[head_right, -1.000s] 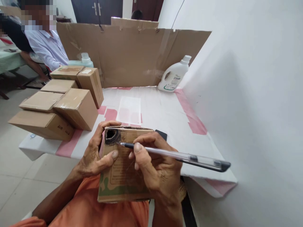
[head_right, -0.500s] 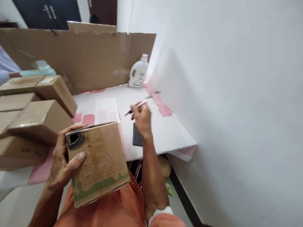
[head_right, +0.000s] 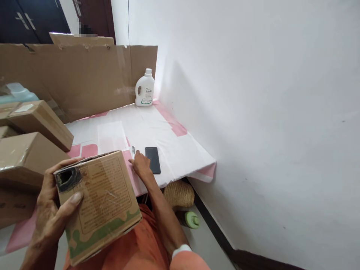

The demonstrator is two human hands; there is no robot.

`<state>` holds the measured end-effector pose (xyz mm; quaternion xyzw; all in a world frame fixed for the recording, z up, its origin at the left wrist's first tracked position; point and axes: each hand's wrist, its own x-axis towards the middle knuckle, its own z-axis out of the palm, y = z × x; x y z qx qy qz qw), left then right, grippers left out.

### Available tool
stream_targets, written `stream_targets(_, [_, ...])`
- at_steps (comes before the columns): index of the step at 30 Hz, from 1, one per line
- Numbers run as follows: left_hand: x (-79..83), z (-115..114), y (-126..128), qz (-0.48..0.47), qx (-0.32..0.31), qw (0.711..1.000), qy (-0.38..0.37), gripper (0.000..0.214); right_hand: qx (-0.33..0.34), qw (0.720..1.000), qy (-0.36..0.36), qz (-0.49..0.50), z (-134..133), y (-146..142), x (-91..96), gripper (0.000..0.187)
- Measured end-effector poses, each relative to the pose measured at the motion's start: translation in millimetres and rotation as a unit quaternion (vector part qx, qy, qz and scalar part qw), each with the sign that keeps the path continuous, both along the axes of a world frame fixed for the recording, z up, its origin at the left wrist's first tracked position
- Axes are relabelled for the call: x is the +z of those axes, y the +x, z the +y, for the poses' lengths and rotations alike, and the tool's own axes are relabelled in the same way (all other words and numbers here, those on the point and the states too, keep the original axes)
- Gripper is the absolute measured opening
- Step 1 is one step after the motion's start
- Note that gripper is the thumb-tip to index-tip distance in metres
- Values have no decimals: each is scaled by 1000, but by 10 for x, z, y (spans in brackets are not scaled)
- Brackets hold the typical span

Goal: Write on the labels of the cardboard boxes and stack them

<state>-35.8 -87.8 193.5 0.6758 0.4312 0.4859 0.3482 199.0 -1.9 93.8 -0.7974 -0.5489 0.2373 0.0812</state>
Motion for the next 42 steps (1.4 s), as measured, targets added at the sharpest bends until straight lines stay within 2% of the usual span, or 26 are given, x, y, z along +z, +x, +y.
stream_targets(5, [16, -27, 8, -3, 9, 1000, 6, 57, -155, 986, 33, -47, -270, 335, -56, 58])
stream_targets(8, [31, -23, 5, 1, 6, 1000, 3, 56, -198, 980, 26, -16, -394, 483, -164, 61])
stream_targets(12, [33, -25, 6, 6, 4, 1000, -1, 56, -215, 973, 48, 68, -393, 544, -295, 68])
stream_targets(14, [28, -32, 10, 3, 4, 1000, -4, 57, -216, 967, 64, 121, -369, 523, -341, 58])
stream_targets(17, [20, -44, 20, -7, 7, 1000, -2, 58, -188, 951, 95, 225, -379, 459, -372, 34])
stream_targets(20, [3, -43, 28, -21, 11, 1000, -8, 57, -152, 924, 129, 327, -462, 416, -295, 32])
stream_targets(22, [-21, -27, 23, -26, 9, 1000, -8, 56, -143, 890, 163, 402, -551, 418, -135, 36])
stream_targets(23, [-36, -15, 16, -25, 5, 1000, -1, 57, -143, 859, 186, 454, -604, 427, -16, 38])
stream_targets(26, [-76, 25, -1, -10, -14, 999, 33, 59, -136, 726, 264, 620, -795, 446, 459, 40])
stream_targets(27, [-82, 33, -2, -3, -18, 999, 41, 59, -123, 692, 281, 653, -869, 439, 634, 40])
stream_targets(30, [-77, 32, 14, 9, -24, 999, 45, 56, -47, 630, 294, 718, -1106, 333, 1085, 31])
stream_targets(32, [-66, 13, 27, 10, -31, 998, 47, 55, 9, 595, 262, 759, -1259, 188, 1265, 28])
stream_targets(33, [-64, 1, 30, 6, -34, 998, 50, 54, 32, 579, 233, 780, -1326, 100, 1315, 32])
stream_targets(35, [-69, -21, 28, -2, -40, 998, 48, 55, 59, 551, 159, 817, -1435, -87, 1349, 52])
stream_targets(38, [-93, -39, 11, -5, -42, 998, 39, 54, 46, 521, 75, 849, -1527, -338, 1311, 74])
stream_targets(42, [-112, -33, -8, -13, -31, 998, 54, 54, 13, 498, 35, 867, -1554, -546, 1246, 64])
